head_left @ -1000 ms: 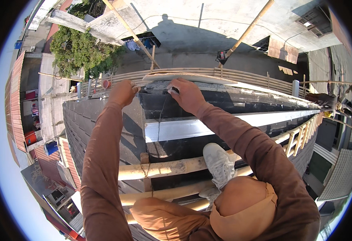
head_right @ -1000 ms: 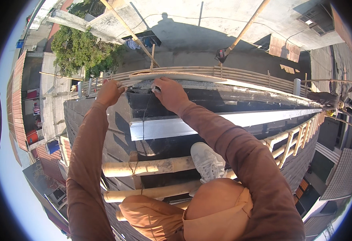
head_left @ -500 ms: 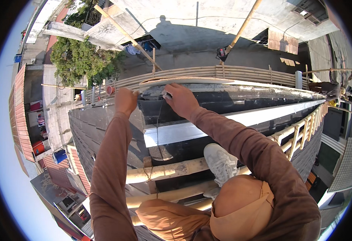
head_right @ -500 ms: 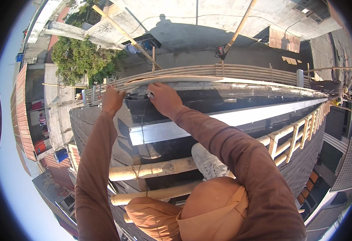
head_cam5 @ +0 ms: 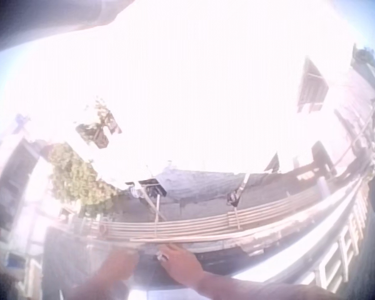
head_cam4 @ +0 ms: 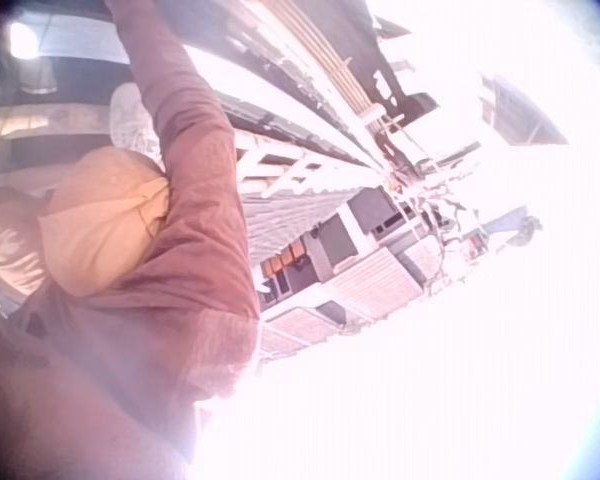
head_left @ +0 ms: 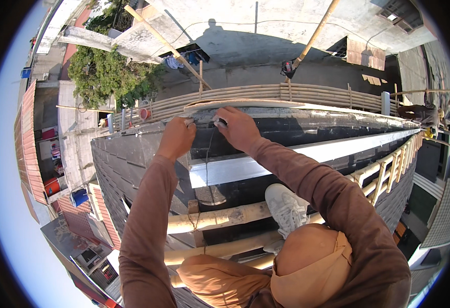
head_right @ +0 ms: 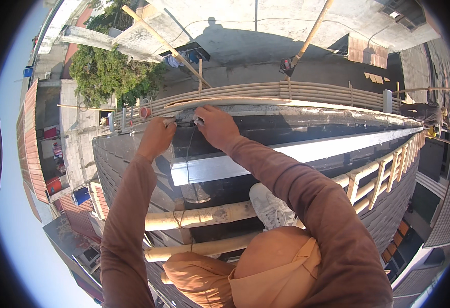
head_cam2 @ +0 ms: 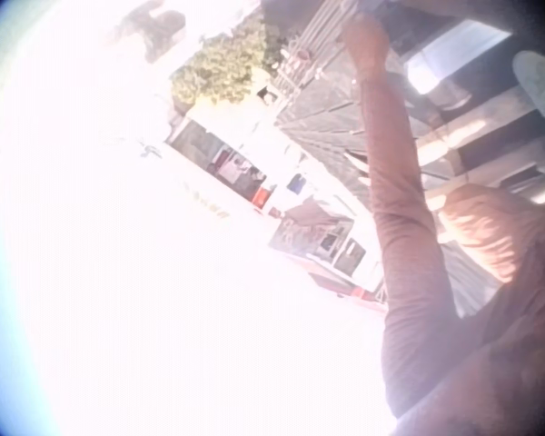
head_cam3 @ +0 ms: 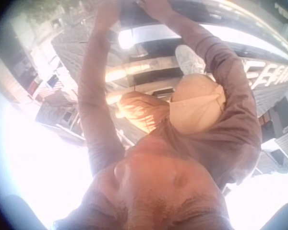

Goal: The person installs metal flashing along the edge of a roof, aligning the sections and securing them with wire by hand.

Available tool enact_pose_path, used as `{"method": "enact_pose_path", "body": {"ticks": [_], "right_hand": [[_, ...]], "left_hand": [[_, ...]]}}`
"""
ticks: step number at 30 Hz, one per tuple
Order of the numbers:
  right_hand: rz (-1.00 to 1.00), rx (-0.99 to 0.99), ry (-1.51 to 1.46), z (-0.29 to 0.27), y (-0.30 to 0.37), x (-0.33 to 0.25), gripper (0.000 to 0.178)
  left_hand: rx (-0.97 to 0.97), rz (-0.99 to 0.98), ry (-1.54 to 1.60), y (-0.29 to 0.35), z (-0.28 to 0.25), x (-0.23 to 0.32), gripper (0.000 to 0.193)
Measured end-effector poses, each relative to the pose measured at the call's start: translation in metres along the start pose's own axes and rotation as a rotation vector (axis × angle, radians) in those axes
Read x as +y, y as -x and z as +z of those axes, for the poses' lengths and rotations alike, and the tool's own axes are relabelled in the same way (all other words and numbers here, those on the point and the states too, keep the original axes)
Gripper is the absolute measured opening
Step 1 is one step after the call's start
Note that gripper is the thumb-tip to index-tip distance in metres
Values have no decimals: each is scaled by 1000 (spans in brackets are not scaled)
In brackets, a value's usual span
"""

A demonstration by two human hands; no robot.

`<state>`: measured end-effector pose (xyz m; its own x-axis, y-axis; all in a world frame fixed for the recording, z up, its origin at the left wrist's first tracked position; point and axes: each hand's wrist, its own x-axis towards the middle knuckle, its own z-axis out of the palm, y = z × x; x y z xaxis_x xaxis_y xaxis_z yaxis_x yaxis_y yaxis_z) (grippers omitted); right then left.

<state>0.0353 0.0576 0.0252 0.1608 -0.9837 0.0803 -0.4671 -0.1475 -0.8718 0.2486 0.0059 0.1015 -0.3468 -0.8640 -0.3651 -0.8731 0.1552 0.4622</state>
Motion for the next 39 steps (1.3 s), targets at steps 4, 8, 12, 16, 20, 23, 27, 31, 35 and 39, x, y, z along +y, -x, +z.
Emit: {"method": "enact_pose_path", "body": {"ticks": [4,8,12,16,20,23,27,31,35,39], "right_hand": [[-18,-14,7,-2,-2,2,20],[-33,2,16,-2,-1,3,20],[-46,-6,7,-3,-1,5,20],[-47,-34,34,-6,-3,3,20],[-68,-37,39,-7,-4,4,20],[-58,-48,33,-6,-3,5,20],[-56,-10,31,-3,-1,3,19],[-15,-7,8,-1,1,-2,18],[2,12,-31,-1,0,-3,17],[-48,44,-12,-1,1,0,17]], "left_hand": [[-23,-46,3,10,-10,-2,20],[128,21,130,25,-6,-5,22],[159,49,86,29,-8,-10,24],[101,63,-129,31,-22,-14,20],[-13,-45,-321,17,-32,-22,15],[-8,58,-503,-2,-40,-29,16],[-92,55,-592,-32,-46,-35,23],[-73,36,-588,-40,-43,-37,24],[392,190,-630,-17,-31,-30,35],[522,-266,-452,26,-4,-14,37]]}}
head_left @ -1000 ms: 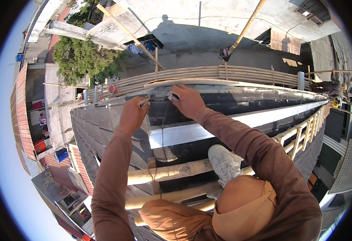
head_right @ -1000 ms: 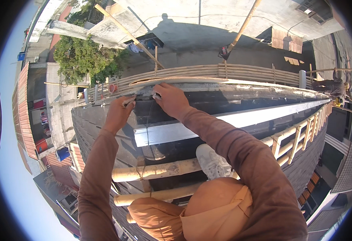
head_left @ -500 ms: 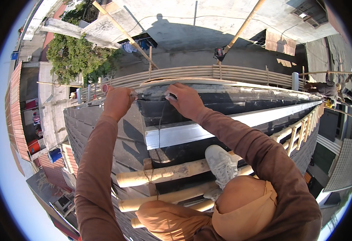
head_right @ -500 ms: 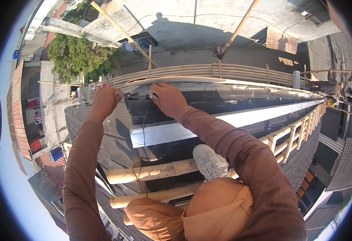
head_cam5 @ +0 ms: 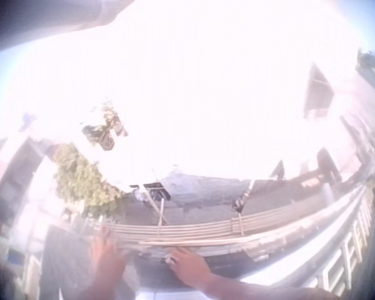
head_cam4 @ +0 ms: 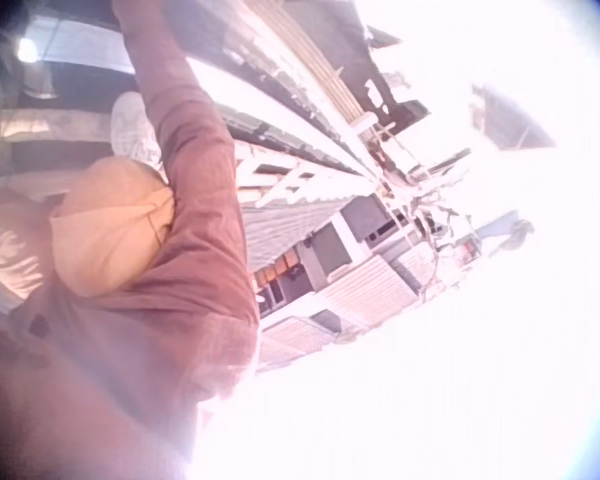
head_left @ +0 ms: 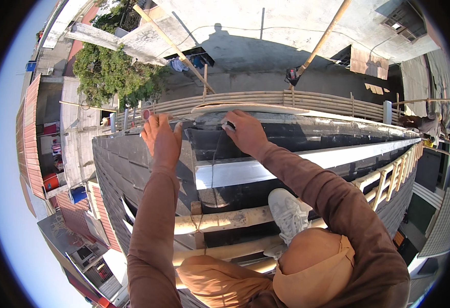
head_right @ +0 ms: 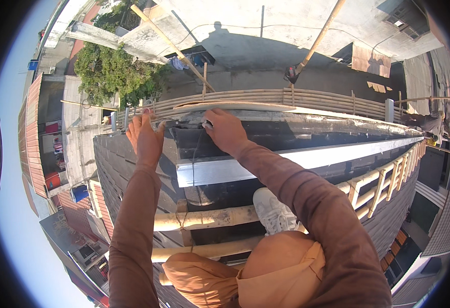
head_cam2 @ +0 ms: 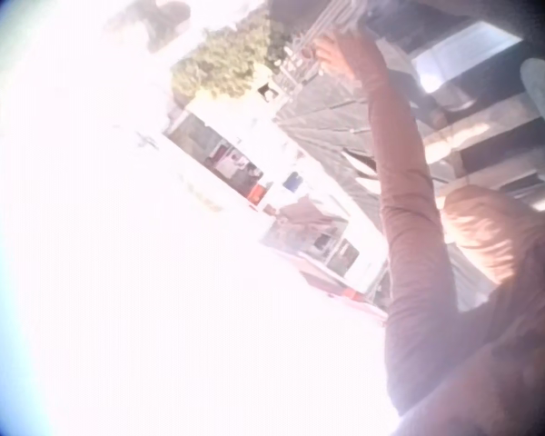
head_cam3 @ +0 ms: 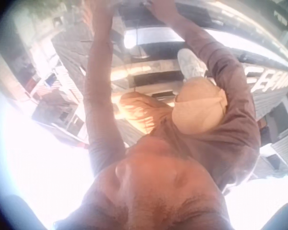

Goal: The person installs metal flashing along the edge of a roof, aligning the sections and securing them with wire by hand.

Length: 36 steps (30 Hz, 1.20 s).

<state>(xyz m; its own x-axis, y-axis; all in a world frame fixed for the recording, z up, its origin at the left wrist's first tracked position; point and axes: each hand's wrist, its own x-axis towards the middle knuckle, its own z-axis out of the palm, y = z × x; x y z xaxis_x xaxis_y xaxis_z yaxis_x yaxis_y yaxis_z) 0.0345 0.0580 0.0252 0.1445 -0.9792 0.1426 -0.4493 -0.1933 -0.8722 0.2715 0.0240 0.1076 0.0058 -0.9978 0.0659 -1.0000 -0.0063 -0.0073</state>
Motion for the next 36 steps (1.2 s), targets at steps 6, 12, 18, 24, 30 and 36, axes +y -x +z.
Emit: {"method": "enact_pose_path", "body": {"ticks": [6,12,18,24,30,36], "right_hand": [[-8,-9,17,2,0,3,17],[11,-25,33,4,1,4,22],[25,41,61,6,1,4,23],[61,-9,-8,9,0,7,21],[37,3,8,9,0,9,24],[50,-13,26,9,0,8,28]], "left_hand": [[102,-106,282,33,9,-5,30],[-170,-113,669,10,38,5,49],[-262,83,585,-7,44,19,38],[-178,22,766,-6,57,6,34],[-158,-120,678,2,53,6,27],[-80,62,641,3,58,9,19]]}}
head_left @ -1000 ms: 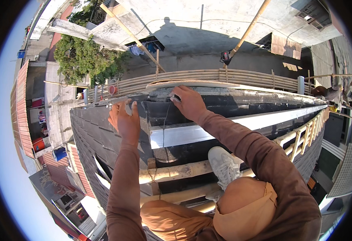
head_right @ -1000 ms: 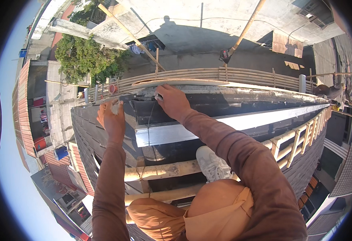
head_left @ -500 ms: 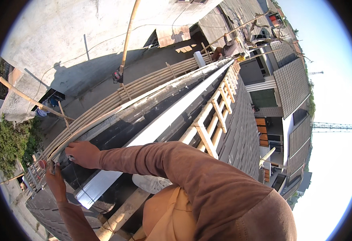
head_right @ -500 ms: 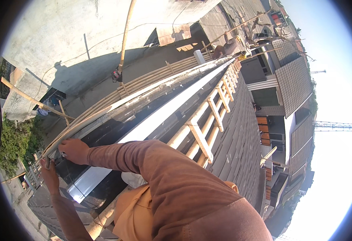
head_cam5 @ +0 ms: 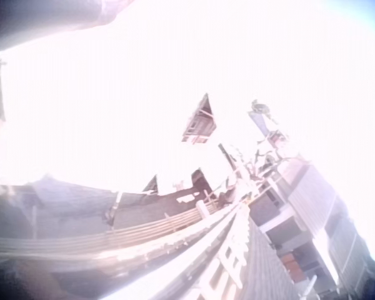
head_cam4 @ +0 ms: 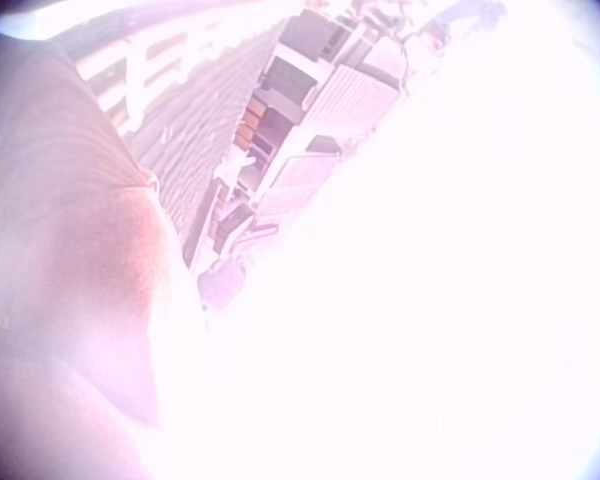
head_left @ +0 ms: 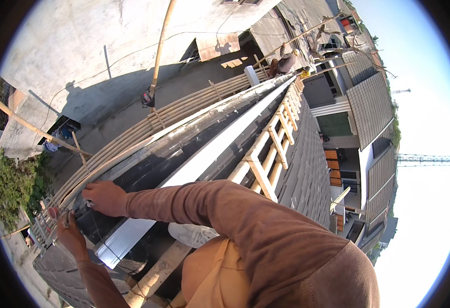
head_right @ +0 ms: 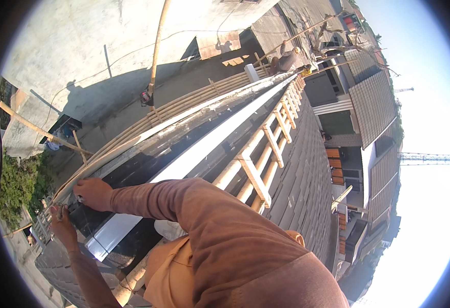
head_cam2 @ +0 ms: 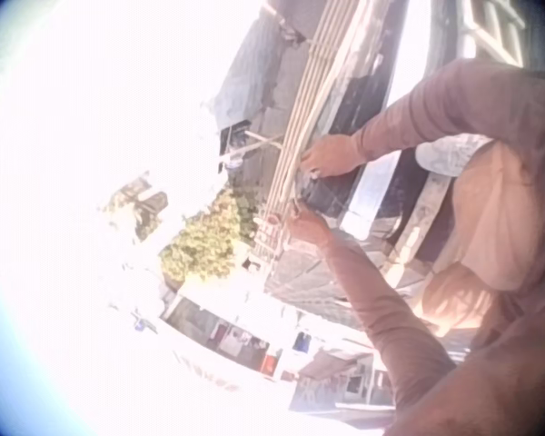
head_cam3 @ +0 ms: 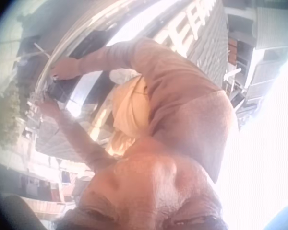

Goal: The person installs metal flashing along the edge of a roof, aligning the sections and securing them with wire by hand.

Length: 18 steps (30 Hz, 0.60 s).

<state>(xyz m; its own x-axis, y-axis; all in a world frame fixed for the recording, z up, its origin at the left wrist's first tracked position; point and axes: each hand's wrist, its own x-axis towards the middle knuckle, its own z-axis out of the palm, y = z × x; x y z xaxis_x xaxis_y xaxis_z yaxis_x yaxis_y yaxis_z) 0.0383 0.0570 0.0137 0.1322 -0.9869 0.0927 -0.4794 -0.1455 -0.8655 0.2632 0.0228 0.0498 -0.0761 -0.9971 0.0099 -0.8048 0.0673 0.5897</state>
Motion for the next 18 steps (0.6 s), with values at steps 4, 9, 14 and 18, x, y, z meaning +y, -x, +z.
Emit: {"method": "enact_pose_path", "body": {"ticks": [4,9,14,18], "right_hand": [[-14,-3,8,1,1,0,28],[-5,-9,22,1,0,0,28],[-3,1,17,0,2,-2,26],[11,-19,-22,-3,6,-4,30]], "left_hand": [[76,156,-146,-1,3,-10,16],[122,255,-200,-4,7,-21,16],[53,90,-156,-4,2,-20,22],[35,-18,-27,12,-7,11,33]]}}
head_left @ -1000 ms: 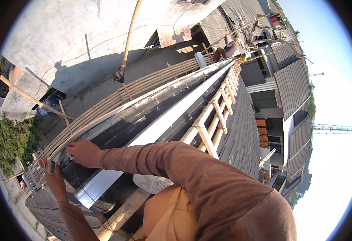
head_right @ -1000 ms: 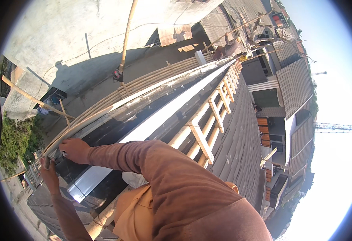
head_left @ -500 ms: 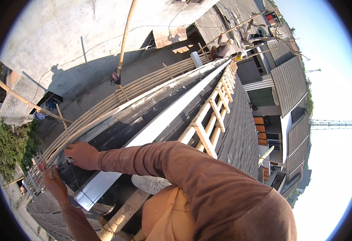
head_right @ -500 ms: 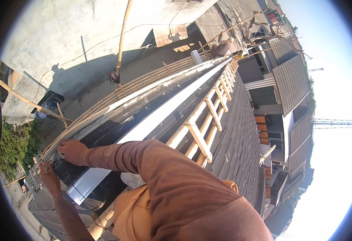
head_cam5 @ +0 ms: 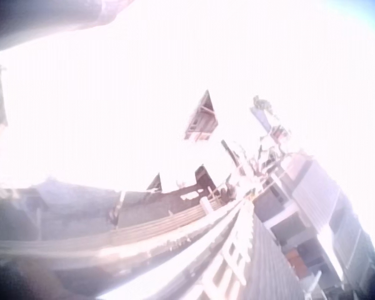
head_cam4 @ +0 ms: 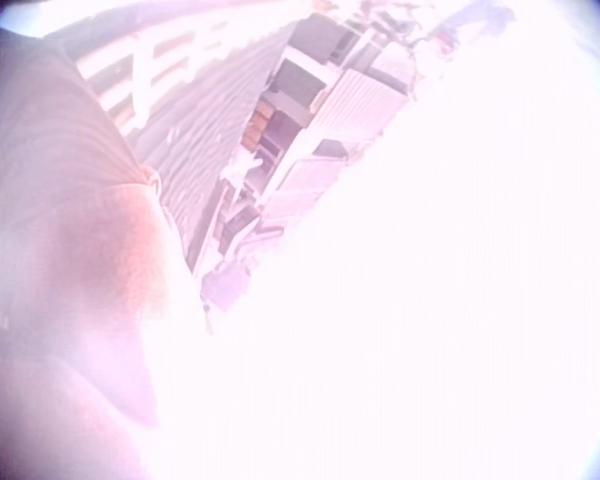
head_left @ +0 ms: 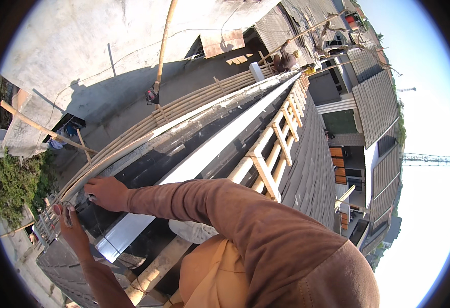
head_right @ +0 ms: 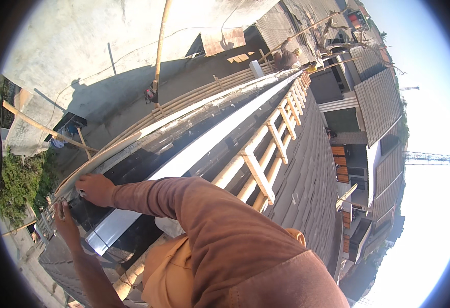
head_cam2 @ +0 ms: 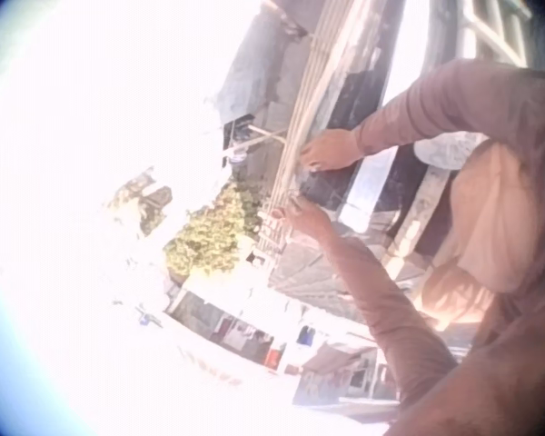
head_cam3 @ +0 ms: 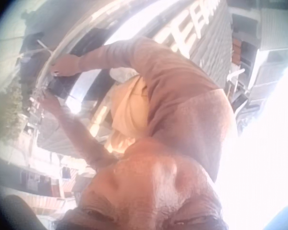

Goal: The person installs metal flashing along the edge of a roof, aligning the sections and securing them with wire by hand.

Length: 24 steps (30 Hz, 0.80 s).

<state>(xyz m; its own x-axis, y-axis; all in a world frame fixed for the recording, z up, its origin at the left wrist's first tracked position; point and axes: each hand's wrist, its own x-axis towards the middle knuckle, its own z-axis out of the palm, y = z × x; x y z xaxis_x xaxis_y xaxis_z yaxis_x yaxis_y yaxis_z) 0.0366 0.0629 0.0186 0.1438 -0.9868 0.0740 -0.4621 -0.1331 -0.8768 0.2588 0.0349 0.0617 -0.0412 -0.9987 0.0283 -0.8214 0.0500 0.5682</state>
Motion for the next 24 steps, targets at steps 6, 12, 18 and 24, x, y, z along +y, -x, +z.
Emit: {"method": "enact_pose_path", "body": {"ticks": [6,12,18,24], "right_hand": [[-14,57,-37,-28,57,-4,60],[-159,-199,221,-55,143,12,97],[-231,-283,326,-44,142,32,108],[-198,-318,307,-36,137,41,106]], "left_hand": [[13,2,54,81,-37,65,43],[-8,-129,-95,164,-74,61,42],[47,-256,-247,204,-92,24,43],[102,-473,-239,199,-89,12,54]]}}
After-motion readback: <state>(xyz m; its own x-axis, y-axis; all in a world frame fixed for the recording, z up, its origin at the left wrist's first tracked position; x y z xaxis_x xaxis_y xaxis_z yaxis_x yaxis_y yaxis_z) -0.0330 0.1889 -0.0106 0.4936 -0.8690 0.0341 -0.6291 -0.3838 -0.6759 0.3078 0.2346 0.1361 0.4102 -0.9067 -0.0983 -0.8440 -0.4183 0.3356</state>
